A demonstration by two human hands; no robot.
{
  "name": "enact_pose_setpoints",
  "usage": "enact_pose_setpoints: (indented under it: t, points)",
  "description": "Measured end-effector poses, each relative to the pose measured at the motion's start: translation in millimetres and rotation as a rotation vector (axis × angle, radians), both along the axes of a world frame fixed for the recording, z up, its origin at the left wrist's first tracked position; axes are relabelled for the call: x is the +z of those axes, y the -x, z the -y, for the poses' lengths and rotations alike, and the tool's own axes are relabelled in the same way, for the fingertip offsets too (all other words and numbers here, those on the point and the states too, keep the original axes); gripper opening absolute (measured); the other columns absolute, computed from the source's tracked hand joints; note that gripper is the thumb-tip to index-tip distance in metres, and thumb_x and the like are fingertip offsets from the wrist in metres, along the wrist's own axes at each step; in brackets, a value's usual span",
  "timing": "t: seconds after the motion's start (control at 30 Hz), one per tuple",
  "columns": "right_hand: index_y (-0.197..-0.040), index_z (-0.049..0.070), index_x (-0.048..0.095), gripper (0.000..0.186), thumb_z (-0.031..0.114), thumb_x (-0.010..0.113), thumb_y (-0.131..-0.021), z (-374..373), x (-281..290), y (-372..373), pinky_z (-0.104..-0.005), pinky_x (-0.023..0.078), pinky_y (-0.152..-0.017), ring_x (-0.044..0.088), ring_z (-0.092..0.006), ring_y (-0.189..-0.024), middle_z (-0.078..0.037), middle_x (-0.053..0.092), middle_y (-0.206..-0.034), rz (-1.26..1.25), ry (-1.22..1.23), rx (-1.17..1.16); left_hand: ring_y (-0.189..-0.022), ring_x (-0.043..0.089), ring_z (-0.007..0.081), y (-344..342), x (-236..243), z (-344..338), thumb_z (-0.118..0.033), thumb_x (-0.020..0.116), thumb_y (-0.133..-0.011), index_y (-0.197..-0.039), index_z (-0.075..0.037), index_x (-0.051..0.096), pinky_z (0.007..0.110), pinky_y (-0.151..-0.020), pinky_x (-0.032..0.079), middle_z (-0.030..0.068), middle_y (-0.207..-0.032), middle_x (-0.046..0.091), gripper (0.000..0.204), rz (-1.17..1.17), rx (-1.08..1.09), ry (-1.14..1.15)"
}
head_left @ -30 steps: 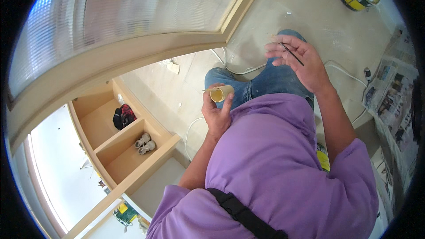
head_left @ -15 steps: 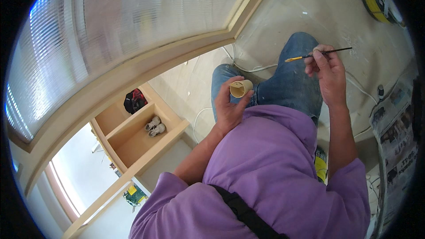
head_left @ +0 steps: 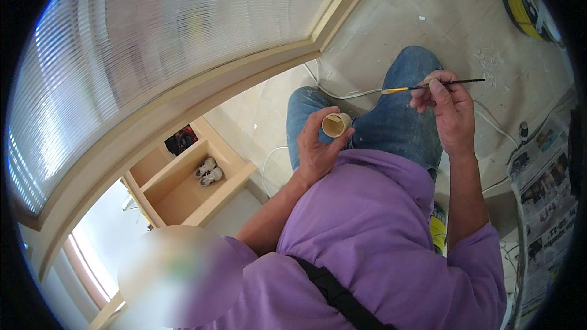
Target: The person is sitting on the floor painting the wooden frame of a cabinet door with a small brush. They dip the brush into a small container of paint and apply it to the edges and corners of the frame. The person occasionally wipes the frame with a cloth.
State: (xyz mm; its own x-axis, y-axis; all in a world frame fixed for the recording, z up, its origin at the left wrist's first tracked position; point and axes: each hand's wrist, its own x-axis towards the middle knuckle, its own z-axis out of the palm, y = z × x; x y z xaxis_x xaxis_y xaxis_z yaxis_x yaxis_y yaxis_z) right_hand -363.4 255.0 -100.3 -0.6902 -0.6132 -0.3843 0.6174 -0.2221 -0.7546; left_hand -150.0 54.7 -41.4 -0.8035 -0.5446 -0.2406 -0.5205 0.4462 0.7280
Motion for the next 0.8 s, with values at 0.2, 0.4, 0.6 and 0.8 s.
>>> enact_pose_setpoints:
  t: [0.2, 0.4, 0.6, 0.8]
  points:
    - [-0.115, 0.005, 0.064, 0.017, 0.021, 0.060, -0.111, 1.0, -11.1, 1.5, -0.0308, 0.055, -0.075, 0.072, -0.0174, -0.082, -0.012, 0.076, -0.096, 0.099, 0.008, -0.027, -0.115, 0.069, 0.0220, 7.5, -4.0, 1.3, -0.002, 0.089, -0.085, -0.131, -0.003, 0.066, 0.034, -0.102, 0.054, 0.0112, -0.126, 0.071, 0.051, 0.026, -0.017, 0.026]
    - [-0.117, 0.006, 0.064, 0.017, 0.021, 0.060, -0.111, -0.1, -47.9, -4.8, -0.0321, 0.054, -0.074, 0.071, -0.0188, -0.081, -0.012, 0.076, -0.095, 0.339, -0.037, -0.103, -0.116, 0.071, 0.0255, 24.9, -12.4, 3.9, -0.007, 0.093, -0.082, -0.134, -0.006, 0.067, 0.036, -0.101, 0.056, 0.0130, -0.128, 0.072, 0.058, -0.005, -0.049, -0.031]
    - [-0.116, 0.006, 0.064, 0.017, 0.021, 0.061, -0.110, -0.4, -69.4, 1.5, -0.0323, 0.054, -0.072, 0.071, -0.0193, -0.080, -0.010, 0.075, -0.094, 0.362, -0.073, -0.117, -0.119, 0.071, 0.0278, 43.6, -19.2, 14.4, -0.009, 0.092, -0.083, -0.135, -0.007, 0.067, 0.038, -0.101, 0.057, 0.0137, -0.131, 0.072, 0.058, 0.017, -0.072, -0.068]
    - [-0.115, 0.006, 0.065, 0.016, 0.021, 0.061, -0.110, 3.7, -67.0, 8.2, -0.0324, 0.054, -0.073, 0.070, -0.0200, -0.080, -0.010, 0.075, -0.094, 0.423, -0.104, -0.139, -0.121, 0.071, 0.0289, 64.9, -21.1, 23.3, -0.009, 0.092, -0.082, -0.136, -0.007, 0.066, 0.039, -0.101, 0.057, 0.0132, -0.132, 0.072, 0.060, 0.031, -0.109, -0.119]
